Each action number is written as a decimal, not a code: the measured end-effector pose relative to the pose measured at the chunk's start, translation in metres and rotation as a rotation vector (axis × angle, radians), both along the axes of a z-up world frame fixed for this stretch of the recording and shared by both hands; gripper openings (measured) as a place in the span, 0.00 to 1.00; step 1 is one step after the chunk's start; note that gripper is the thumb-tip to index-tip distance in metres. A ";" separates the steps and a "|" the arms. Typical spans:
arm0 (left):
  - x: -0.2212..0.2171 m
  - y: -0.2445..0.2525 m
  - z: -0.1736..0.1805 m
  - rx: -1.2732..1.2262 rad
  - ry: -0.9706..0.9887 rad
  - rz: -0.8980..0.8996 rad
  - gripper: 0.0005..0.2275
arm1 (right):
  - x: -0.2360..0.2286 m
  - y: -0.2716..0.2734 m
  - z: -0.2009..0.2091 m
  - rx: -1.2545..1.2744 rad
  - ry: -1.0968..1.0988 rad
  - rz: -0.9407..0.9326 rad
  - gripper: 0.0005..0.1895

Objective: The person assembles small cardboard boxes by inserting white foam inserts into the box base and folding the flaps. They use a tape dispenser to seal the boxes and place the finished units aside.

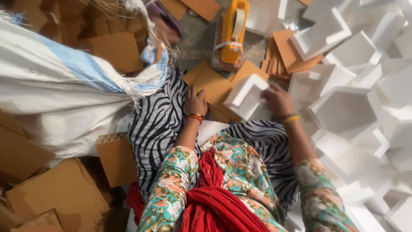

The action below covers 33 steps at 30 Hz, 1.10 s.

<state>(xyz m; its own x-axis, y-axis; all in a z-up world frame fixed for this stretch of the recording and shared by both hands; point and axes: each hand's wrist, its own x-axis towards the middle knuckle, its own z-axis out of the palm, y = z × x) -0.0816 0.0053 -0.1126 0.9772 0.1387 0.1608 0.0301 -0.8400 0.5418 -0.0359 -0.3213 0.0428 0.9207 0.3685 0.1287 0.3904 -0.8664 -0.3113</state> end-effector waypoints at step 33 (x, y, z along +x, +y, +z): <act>0.033 -0.062 0.090 -0.338 0.104 -0.129 0.34 | 0.206 -0.090 -0.152 -0.321 0.085 -0.678 0.25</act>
<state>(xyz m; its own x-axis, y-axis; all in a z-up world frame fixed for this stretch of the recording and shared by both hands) -0.0491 -0.0569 -0.0224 0.9988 0.0419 0.0262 0.0051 -0.6143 0.7890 0.1700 -0.4116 -0.1094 0.9610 -0.2752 0.0289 -0.2751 -0.9614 -0.0085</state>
